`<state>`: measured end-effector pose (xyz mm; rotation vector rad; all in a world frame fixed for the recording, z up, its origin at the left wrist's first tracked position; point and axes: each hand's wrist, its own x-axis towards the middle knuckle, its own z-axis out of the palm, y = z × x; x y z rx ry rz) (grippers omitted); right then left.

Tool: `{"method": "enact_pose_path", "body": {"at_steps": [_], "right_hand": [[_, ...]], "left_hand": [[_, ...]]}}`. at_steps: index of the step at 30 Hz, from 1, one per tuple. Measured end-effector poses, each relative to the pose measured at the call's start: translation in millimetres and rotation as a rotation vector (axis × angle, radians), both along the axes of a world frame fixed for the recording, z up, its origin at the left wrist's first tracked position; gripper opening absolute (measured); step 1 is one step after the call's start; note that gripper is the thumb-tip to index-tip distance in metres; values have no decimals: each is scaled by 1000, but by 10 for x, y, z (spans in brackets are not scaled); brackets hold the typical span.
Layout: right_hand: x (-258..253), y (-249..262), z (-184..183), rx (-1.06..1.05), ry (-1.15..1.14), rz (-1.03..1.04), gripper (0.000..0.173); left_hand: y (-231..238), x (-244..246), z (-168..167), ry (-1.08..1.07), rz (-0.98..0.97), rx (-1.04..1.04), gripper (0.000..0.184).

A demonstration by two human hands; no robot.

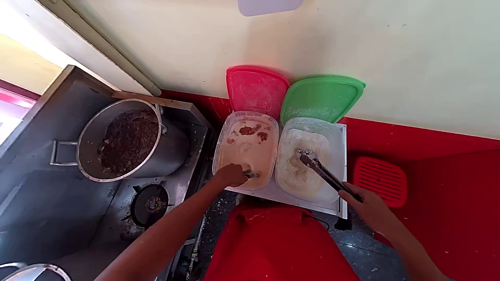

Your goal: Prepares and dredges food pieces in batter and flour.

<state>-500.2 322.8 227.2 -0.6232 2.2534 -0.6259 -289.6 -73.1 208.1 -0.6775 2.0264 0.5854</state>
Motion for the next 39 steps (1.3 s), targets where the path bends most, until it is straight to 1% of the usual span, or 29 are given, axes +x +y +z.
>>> {"method": "enact_pose_path", "body": {"at_steps": [2,3,5,7,9,10,12,14,16,18,21,23,25,28,32,34,35,36,37,39], "right_hand": [[35,30,-21,11,3,-11,56],[53,60,-23,16,4,-16,56],[89,140,-13,12,15,-38,57],[110,234,-38,-4,23,-70,57],[145,298,-78,-9,37,-96,56],[170,302,-84,-3,37,-104,57],[224,248,-71,9,25,-105,58],[290,164,-69,9,9,-92,57],[339,110,-57,22,0,-73,56],[373,108,-26,31,3,-81,57],[407,187,-42,37,-2,-107,55],[435,240,-68,41,-6,-121,54],[476,280,-93,36,-4,-141,53],[512,303,-91,40,-16,-162,54],[523,335,-81,60,-11,-164,59],[520,340,-91,72,-7,-165,58],[514,331,-87,79,-11,-163,57],[510,315,-81,83,-17,-156,56],[510,293,-80,89,-19,-146,54],[509,255,-84,96,-21,-117,51]], "left_hand": [[24,16,-58,58,11,42,51],[10,48,-22,71,16,58,50],[-89,179,211,106,46,63,50],[-234,365,513,139,95,-36,49],[-323,456,703,108,136,-200,54],[-344,448,717,74,147,-269,59],[-389,364,553,24,145,-320,65],[-403,258,240,53,167,-276,58],[-402,222,-37,114,222,-186,52],[-445,325,-156,227,308,-90,51],[-504,622,32,373,429,1,49],[-544,791,172,402,483,22,47],[-539,905,215,394,523,50,44],[-485,1063,177,426,633,135,41],[-348,1208,393,511,851,313,34],[-291,1238,456,557,922,374,33],[-282,1237,436,575,908,355,33],[-293,1231,382,584,843,282,34],[-327,1221,306,568,729,161,37],[-357,1138,265,448,498,-56,43]]}}
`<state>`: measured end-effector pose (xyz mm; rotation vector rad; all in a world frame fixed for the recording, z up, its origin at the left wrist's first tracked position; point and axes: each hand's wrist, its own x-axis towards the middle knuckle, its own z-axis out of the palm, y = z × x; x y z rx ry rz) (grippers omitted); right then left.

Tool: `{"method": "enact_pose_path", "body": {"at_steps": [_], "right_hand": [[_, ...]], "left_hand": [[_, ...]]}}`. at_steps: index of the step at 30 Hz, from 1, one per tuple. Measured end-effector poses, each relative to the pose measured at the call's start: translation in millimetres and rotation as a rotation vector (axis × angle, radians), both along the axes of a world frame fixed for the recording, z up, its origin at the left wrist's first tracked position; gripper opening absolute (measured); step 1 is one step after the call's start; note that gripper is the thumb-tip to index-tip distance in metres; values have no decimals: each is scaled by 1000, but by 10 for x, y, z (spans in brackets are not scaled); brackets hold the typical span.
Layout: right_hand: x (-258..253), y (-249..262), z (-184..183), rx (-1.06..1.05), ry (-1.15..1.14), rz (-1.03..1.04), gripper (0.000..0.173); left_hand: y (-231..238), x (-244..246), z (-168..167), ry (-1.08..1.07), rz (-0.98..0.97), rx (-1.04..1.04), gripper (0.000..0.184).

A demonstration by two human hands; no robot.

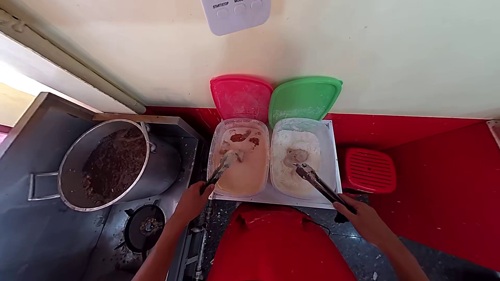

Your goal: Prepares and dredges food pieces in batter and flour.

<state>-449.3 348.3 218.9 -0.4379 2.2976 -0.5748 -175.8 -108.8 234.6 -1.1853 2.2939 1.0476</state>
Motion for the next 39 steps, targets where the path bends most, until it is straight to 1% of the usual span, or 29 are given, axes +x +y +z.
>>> {"method": "enact_pose_path", "body": {"at_steps": [2,4,7,9,10,12,14,16,18,20,23,27,29,31,32,34,35,37,39], "right_hand": [[-15,-24,25,17,-2,27,52],[-27,-14,38,24,-4,36,52],[-48,-6,48,34,-1,39,53],[-50,-9,37,38,1,46,53],[-48,-7,30,40,-7,50,53],[-35,5,27,41,-25,57,51],[-29,26,42,37,-38,48,53],[-19,49,39,31,-49,33,54],[6,55,12,28,-53,27,55],[33,55,-14,16,-54,21,54],[53,71,-11,5,-64,9,54],[32,79,29,23,-56,9,53],[-32,9,20,47,-60,75,50],[-94,-189,1,114,-69,199,48],[-109,-342,-31,151,-75,261,47],[-131,-711,-194,203,-101,357,48],[-149,-882,-337,199,-108,376,46],[-245,-1142,-582,207,-112,343,44],[-320,-1293,-587,266,-42,260,41]], "left_hand": [[60,-84,42,-185,-151,-92,49],[130,-128,137,-340,-245,-112,53],[208,-224,359,-482,-276,-167,61],[202,-326,399,-513,-258,-180,64],[162,-373,358,-502,-234,-151,64],[40,-431,198,-444,-123,-2,65],[-60,-425,-24,-351,95,242,57],[-95,-431,-154,-268,334,507,50],[-66,-400,-252,-181,452,628,45],[18,-330,-297,-89,505,647,42],[136,-163,-268,35,513,594,40],[222,116,-121,155,476,514,38],[271,226,-69,187,401,393,37],[288,282,-71,164,327,253,39],[309,282,-77,167,325,229,40],[374,239,-47,203,372,275,38],[394,212,-22,216,393,305,38],[421,173,24,234,400,332,37],[431,164,33,246,354,317,37]]}}
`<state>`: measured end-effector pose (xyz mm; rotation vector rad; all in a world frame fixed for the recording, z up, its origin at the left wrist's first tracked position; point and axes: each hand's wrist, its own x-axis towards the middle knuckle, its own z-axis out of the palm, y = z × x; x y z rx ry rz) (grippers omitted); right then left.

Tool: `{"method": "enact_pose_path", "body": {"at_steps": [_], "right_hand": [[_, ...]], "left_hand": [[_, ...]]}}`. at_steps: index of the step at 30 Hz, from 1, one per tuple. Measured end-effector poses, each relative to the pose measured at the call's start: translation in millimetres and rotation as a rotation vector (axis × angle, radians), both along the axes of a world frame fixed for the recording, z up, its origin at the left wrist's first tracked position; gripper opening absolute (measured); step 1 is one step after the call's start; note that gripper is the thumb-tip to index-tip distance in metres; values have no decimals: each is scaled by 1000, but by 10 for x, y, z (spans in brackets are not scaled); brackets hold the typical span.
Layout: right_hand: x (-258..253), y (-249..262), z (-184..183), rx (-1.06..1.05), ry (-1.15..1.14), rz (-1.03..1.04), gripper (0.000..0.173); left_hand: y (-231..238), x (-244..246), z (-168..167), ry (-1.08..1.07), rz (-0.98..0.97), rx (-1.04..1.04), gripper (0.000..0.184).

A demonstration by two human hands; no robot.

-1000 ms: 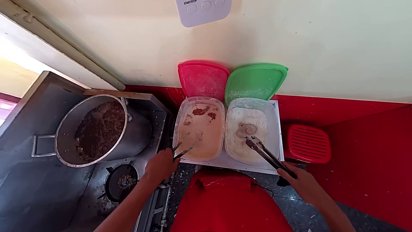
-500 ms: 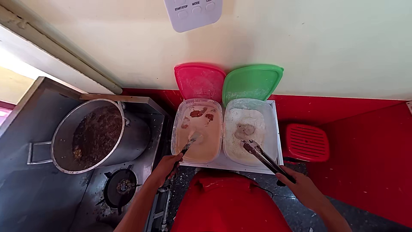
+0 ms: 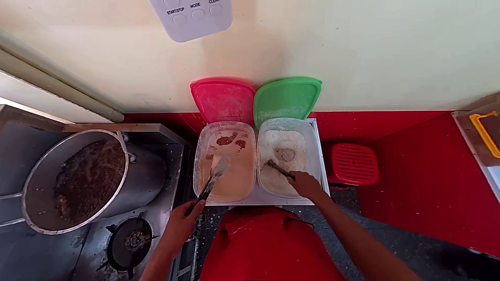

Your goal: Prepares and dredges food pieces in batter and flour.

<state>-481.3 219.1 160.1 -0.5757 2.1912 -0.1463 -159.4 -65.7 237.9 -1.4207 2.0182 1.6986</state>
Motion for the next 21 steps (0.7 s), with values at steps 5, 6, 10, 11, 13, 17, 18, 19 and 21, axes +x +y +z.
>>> {"method": "enact_pose_path", "body": {"at_steps": [5,6,10,11,13,17,18,19,21], "right_hand": [[-80,-246,68,-27,72,-54,39],[-145,-271,8,-25,91,-81,39],[-309,-377,267,10,218,-192,41],[-379,-434,347,53,194,-188,47],[-515,-547,280,88,153,-169,63],[-781,-510,147,95,205,62,40],[-839,-469,294,115,214,143,36],[-863,-426,472,139,227,213,35],[-842,-377,745,211,254,236,44]], "left_hand": [[43,5,-104,10,-53,-72,41],[58,15,-121,5,-57,-75,42],[105,101,-185,-10,-62,-93,46],[118,118,-201,-8,-59,-95,45],[150,139,-253,-10,-58,-108,46],[195,157,-316,14,-62,-117,49],[186,163,-314,24,-62,-116,49],[180,177,-310,29,-58,-113,49],[164,204,-317,24,-50,-110,49]]}}
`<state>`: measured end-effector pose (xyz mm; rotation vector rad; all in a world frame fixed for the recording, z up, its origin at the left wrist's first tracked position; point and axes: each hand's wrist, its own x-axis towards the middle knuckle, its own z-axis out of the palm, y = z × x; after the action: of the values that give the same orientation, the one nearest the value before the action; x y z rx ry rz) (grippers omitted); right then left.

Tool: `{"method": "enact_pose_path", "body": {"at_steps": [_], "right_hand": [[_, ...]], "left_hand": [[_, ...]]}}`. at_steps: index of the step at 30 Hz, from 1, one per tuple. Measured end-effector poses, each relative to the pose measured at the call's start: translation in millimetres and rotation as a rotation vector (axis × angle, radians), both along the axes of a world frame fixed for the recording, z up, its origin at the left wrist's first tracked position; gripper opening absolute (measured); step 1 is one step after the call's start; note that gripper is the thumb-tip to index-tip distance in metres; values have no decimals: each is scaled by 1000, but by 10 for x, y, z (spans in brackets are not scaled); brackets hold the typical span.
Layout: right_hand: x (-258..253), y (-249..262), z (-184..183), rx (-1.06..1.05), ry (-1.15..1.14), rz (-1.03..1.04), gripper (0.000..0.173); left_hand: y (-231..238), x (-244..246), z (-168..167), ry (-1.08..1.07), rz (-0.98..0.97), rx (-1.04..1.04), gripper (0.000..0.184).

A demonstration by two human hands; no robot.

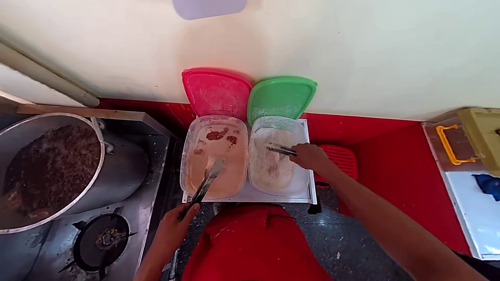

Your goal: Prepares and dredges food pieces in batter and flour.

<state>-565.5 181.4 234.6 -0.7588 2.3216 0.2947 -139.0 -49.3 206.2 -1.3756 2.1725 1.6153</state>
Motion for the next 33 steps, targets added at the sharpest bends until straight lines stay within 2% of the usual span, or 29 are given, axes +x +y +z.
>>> {"method": "enact_pose_path", "body": {"at_steps": [2,3,5,6,8,10,12,14,17,20,23,26,29,33], "right_hand": [[29,-55,3,34,-2,-112,59],[59,-106,-103,3,-25,-163,61],[191,-170,-395,-97,-65,-156,52],[279,-176,-462,-114,-59,-74,44],[439,-79,-334,-107,-24,102,33],[526,139,24,-72,27,118,32],[481,370,289,-13,37,-47,38],[335,433,325,71,-29,-276,50],[127,249,67,13,-127,-537,58],[62,5,-304,-112,-130,-648,61],[-2,-104,-423,-66,-60,-409,52],[-21,39,-128,34,-36,-188,49],[178,305,316,13,16,-156,50],[448,467,275,17,149,-42,54]], "left_hand": [[-9,-26,-15,3,1,0,49],[-9,-51,-5,3,0,0,48],[-15,-79,14,0,-6,-1,48],[-21,-79,20,1,-3,4,49],[-41,-64,32,5,8,15,49],[-55,-57,33,9,17,19,48],[-63,-51,13,6,18,5,49],[-45,-30,-5,17,28,2,48],[-35,-45,-9,30,42,22,45],[-49,-70,30,15,31,40,46],[-82,-113,62,13,8,45,47],[-92,-91,38,16,-4,24,50],[-95,-50,16,8,-4,16,52],[-93,-11,16,13,16,23,52]]}}
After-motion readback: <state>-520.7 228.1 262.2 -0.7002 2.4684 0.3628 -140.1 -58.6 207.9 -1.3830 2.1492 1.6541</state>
